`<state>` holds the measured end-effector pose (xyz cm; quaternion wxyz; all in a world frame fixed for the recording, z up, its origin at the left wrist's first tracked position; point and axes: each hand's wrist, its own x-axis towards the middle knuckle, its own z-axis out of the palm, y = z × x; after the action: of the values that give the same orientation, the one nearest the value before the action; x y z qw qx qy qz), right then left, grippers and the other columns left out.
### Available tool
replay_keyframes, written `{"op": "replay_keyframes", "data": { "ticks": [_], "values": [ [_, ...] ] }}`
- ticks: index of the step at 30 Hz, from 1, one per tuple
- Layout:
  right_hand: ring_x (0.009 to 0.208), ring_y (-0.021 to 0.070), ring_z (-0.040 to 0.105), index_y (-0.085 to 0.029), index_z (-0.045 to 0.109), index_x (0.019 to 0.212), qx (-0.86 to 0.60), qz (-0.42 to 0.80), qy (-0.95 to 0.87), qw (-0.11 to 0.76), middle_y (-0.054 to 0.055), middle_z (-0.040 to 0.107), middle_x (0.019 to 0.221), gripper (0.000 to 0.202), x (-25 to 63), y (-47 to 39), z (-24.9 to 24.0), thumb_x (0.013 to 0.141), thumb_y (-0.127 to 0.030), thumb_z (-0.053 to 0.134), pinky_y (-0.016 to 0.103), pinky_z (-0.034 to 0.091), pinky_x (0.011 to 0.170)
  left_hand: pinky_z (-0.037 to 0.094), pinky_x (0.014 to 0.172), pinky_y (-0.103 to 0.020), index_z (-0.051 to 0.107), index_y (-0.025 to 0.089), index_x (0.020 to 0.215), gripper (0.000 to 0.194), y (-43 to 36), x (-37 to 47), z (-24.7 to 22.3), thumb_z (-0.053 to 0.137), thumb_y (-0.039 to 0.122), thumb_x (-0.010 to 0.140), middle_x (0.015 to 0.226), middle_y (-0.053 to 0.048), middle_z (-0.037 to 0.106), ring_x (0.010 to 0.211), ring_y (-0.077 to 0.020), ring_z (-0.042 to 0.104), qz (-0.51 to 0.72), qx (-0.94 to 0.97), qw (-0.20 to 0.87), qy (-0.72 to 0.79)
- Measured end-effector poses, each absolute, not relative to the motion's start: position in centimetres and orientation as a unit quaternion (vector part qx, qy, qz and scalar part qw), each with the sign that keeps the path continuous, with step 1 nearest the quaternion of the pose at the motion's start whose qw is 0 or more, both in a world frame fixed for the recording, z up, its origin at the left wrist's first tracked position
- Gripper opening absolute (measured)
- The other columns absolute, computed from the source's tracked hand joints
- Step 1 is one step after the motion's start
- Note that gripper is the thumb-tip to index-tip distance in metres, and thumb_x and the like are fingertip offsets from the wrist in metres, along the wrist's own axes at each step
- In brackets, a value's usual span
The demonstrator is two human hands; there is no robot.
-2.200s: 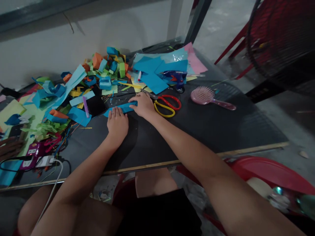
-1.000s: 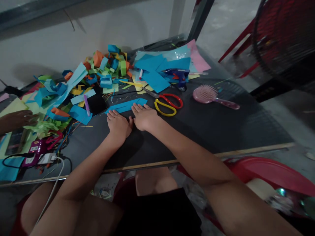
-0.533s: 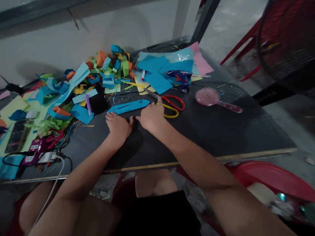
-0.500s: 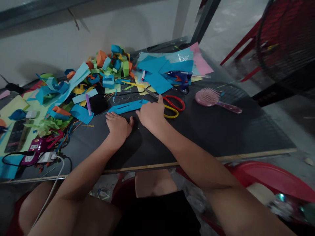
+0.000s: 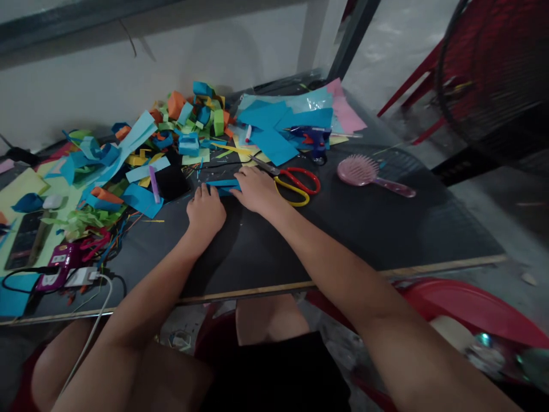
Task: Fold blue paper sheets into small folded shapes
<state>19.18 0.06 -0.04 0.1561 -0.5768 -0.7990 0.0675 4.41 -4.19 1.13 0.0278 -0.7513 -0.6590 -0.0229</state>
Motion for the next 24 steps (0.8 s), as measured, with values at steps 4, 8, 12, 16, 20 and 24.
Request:
{"op": "replay_keyframes", "data": {
  "ticks": [4,8,12,16,20,24],
  "values": [
    [0.121,0.0365,0.06,-0.014,0.061,0.137,-0.586,0.094,-0.795,0.123,0.019,0.065,0.131,0.055,19.2,0.2,0.6,0.087,-0.038,0.067,0.05,0.046,0.1,0.052,0.102,-0.047,0.067,0.007,0.119,0.038,-2.9,3.2,1.1,0.042,0.013,0.091,0.142,-0.022,0.06,0.136,-0.035,0.053,-0.116,-0.753,0.007,-0.648],
    [0.097,0.029,0.066,-0.017,0.072,0.118,-0.592,0.186,-0.774,0.124,0.012,0.073,0.106,0.049,19.3,0.0,1.3,0.075,-0.04,0.078,0.037,0.047,0.077,0.036,0.119,-0.045,0.062,0.013,0.125,0.038,-1.4,2.0,0.3,0.05,0.016,0.089,0.15,-0.018,0.052,0.144,-0.0291,0.043,-0.335,-0.686,0.005,-0.646],
    [0.072,0.0206,0.059,-0.019,0.068,0.07,-0.591,0.26,-0.738,0.196,0.004,0.065,0.072,0.026,19.2,0.4,1.0,0.075,-0.044,0.074,0.032,0.037,0.063,0.034,0.12,-0.045,0.056,0.015,0.128,0.037,0.1,1.6,-0.9,0.055,0.029,0.093,0.148,-0.018,0.051,0.144,-0.0271,0.042,-0.498,-0.532,-0.059,-0.682],
    [0.071,0.0188,0.06,-0.019,0.068,0.08,-0.527,0.376,-0.645,0.406,0.004,0.069,0.076,0.031,18.5,0.6,0.2,0.078,-0.05,0.071,0.031,0.043,0.064,0.053,0.089,-0.032,0.064,0.019,0.117,0.037,0.4,2.2,-1.5,0.056,0.048,0.095,0.117,-0.011,0.068,0.106,-0.0194,0.066,-0.578,-0.497,-0.331,-0.557],
    [0.07,0.0176,0.058,-0.021,0.068,0.079,-0.468,0.425,-0.622,0.462,0.002,0.067,0.072,0.04,17.8,0.0,0.2,0.073,-0.06,0.075,0.03,0.045,0.062,0.048,0.065,-0.024,0.073,0.018,0.079,0.04,-0.2,2.9,-0.9,0.079,0.057,0.075,0.072,0.0,0.066,0.067,-0.0105,0.057,-0.587,-0.531,-0.45,-0.414],
    [0.059,0.0128,0.048,-0.021,0.063,0.067,-0.429,0.447,-0.612,0.492,-0.001,0.057,0.06,0.048,17.8,-0.4,0.9,0.072,-0.067,0.073,0.028,0.037,0.055,0.046,0.06,-0.023,0.076,0.019,0.074,0.036,-0.6,2.7,0.5,0.085,0.053,0.068,0.064,0.003,0.062,0.06,-0.008,0.051,-0.615,-0.513,-0.449,-0.397]
  ]
}}
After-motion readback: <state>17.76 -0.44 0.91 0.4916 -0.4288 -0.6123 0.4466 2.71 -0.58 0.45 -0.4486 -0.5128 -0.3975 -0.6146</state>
